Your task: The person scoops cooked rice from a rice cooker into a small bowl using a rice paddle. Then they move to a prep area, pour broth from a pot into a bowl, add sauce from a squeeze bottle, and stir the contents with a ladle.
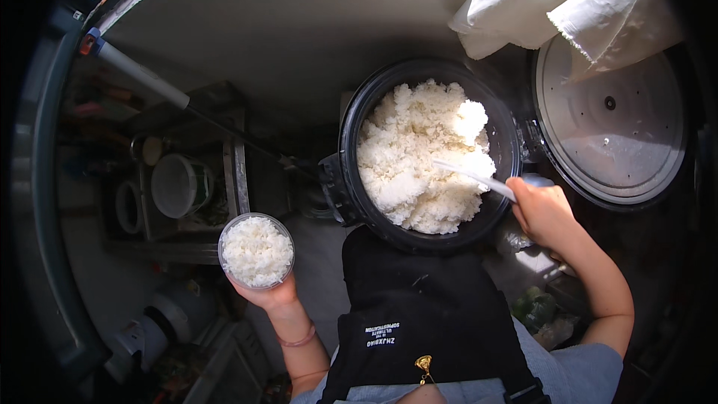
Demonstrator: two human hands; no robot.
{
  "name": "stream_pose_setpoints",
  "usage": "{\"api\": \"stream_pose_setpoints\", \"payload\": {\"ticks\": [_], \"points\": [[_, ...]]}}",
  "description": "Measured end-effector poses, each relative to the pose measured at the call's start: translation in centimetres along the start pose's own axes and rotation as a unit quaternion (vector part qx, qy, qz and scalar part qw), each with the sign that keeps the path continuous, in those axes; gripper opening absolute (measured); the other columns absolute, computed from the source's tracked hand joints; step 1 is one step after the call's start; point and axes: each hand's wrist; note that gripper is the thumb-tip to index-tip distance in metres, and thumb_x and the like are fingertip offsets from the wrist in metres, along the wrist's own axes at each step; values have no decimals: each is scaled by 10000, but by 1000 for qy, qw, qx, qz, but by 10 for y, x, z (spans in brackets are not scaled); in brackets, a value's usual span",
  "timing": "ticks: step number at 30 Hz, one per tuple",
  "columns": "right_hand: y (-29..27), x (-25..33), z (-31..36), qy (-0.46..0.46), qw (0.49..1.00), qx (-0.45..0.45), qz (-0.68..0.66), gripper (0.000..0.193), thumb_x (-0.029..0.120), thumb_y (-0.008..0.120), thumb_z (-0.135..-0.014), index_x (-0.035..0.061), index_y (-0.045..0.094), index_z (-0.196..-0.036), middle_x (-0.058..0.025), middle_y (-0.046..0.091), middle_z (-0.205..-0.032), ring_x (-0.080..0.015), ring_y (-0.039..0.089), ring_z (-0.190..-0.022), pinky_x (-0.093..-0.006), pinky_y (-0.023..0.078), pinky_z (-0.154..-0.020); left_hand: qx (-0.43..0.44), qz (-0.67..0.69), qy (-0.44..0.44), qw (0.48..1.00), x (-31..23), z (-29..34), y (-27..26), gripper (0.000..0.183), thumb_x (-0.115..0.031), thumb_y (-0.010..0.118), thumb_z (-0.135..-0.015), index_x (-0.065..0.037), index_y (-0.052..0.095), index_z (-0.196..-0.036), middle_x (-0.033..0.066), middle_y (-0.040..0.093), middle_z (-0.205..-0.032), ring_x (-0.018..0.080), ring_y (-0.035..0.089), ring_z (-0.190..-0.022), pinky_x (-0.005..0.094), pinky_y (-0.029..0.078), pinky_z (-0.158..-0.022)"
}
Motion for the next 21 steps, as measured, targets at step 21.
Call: {"api": "stream_pose_setpoints", "payload": {"ticks": [21], "points": [[17,4,38,-13,999,-31,25,159,111,639,-804,85,575,-948,-82,589,-754,-306,609,-681,-406,466,-604,-31,-15,-13,999,-6,0,6,567,-492,423,-962,-108,543,-1362,105,557,-1391,324,529,-1273,509,440,-1061]]}}
Point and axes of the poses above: each hand's wrist, its own z-axis away from the middle knuckle, its own y-axis out of the palm, x = y × z
